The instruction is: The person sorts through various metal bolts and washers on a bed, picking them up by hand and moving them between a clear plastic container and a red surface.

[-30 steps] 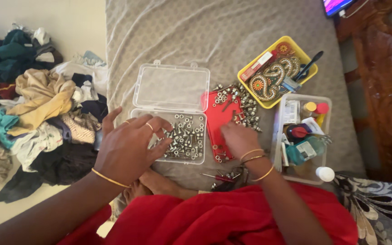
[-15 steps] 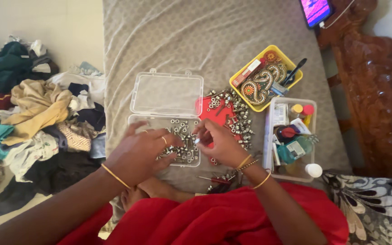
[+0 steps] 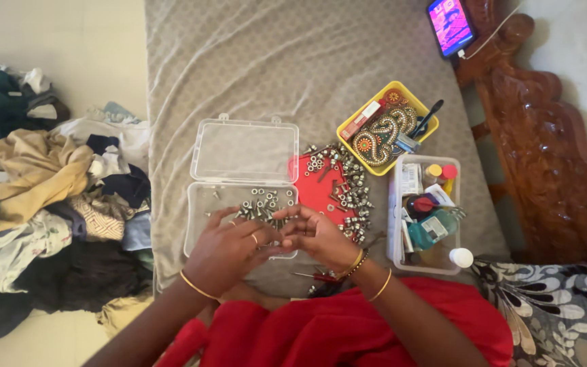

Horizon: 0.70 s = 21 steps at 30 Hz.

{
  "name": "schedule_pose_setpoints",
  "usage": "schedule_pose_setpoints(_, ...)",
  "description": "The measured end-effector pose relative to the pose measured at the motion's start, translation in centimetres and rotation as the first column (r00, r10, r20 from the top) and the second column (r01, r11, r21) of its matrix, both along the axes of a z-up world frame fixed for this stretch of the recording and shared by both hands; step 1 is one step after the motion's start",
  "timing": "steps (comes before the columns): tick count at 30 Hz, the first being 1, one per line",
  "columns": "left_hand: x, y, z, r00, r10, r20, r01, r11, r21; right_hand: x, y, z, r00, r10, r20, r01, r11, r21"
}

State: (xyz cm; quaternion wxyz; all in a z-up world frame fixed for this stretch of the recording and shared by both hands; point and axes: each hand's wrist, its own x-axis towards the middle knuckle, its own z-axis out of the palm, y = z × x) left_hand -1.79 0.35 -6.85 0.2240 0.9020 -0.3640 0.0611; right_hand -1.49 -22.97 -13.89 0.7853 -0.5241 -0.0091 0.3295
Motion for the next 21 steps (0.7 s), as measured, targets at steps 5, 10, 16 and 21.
schedule_pose_setpoints(5, -0.6, 0.7, -1.3, 0.997, 0.05, 0.058, -0.048, 0.998, -0.045, -0.8, 0.7, 0.2, 0.998, -0.056, -0.028, 0.057, 0.998, 0.024)
schedule_pose_setpoints(10, -1.1, 1.2, -1.7, 0.996, 0.087, 0.011, -0.086, 0.994, -0.065, -1.1, 1.3, -0.7, 0.995, 0.073, 0.072, -0.07, 0.996, -0.055)
schedule_pose_setpoints(16, -1.5, 1.3, -1.8, 0.991, 0.132, 0.015, -0.131, 0.99, -0.052, -1.9, 1.9, -2.1, 0.996, -0.008, 0.091, 0.015, 0.997, -0.072)
schedule_pose_setpoints(21, -1.6, 1.0, -1.7, 0.983, 0.186, -0.001, -0.185, 0.98, -0.073, -2.1, 1.7, 0.0, 0.96, 0.009, 0.28, 0.025, 0.993, -0.117)
